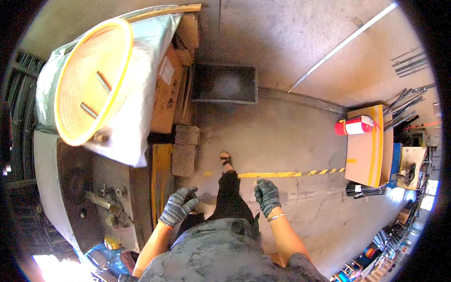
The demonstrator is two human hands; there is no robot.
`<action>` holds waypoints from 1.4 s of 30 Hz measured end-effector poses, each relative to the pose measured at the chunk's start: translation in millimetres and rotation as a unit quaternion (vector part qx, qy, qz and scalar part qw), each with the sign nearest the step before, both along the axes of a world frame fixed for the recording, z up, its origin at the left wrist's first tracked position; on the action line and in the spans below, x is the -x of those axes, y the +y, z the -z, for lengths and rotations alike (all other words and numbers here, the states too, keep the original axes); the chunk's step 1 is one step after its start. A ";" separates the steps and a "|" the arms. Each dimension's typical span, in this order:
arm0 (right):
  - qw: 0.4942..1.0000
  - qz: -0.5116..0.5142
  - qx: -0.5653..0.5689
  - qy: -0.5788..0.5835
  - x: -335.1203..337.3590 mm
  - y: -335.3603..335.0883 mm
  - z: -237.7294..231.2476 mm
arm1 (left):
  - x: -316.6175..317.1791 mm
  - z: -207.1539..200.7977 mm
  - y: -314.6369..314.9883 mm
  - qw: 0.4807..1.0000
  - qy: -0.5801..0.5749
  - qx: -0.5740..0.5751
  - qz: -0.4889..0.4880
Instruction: The person inserts a metal tube into a rotating deburring machine, rotates the tube by hand, and then applies a liquid to the tube using a brush. The tube is then placed into a basket.
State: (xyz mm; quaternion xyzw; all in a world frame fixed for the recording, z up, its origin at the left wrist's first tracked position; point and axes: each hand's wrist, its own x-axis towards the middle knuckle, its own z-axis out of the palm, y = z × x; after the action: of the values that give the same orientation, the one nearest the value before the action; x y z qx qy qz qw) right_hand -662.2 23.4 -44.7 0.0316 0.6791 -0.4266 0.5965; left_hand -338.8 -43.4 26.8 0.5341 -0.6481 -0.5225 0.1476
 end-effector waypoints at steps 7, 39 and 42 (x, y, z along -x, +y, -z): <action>0.997 -0.042 -0.058 -0.025 57.6 -67.9 24.7 | 46.9 11.7 -48.1 0.993 -0.092 -0.075 0.021; 0.991 -0.072 0.022 -0.108 37.4 -37.8 29.5 | 8.9 64.1 -9.1 0.971 -0.177 -0.160 -0.034; 0.929 -0.288 0.224 0.059 24.7 -22.2 53.0 | 15.7 47.1 10.9 0.971 -0.148 -0.164 -0.090</action>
State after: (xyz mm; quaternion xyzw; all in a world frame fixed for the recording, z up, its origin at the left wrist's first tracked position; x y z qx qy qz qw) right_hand -686.9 1.2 -97.7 -0.3246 0.5795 -0.3790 0.6443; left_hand -354.6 -32.5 -20.3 0.6784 -0.5178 -0.5212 0.0066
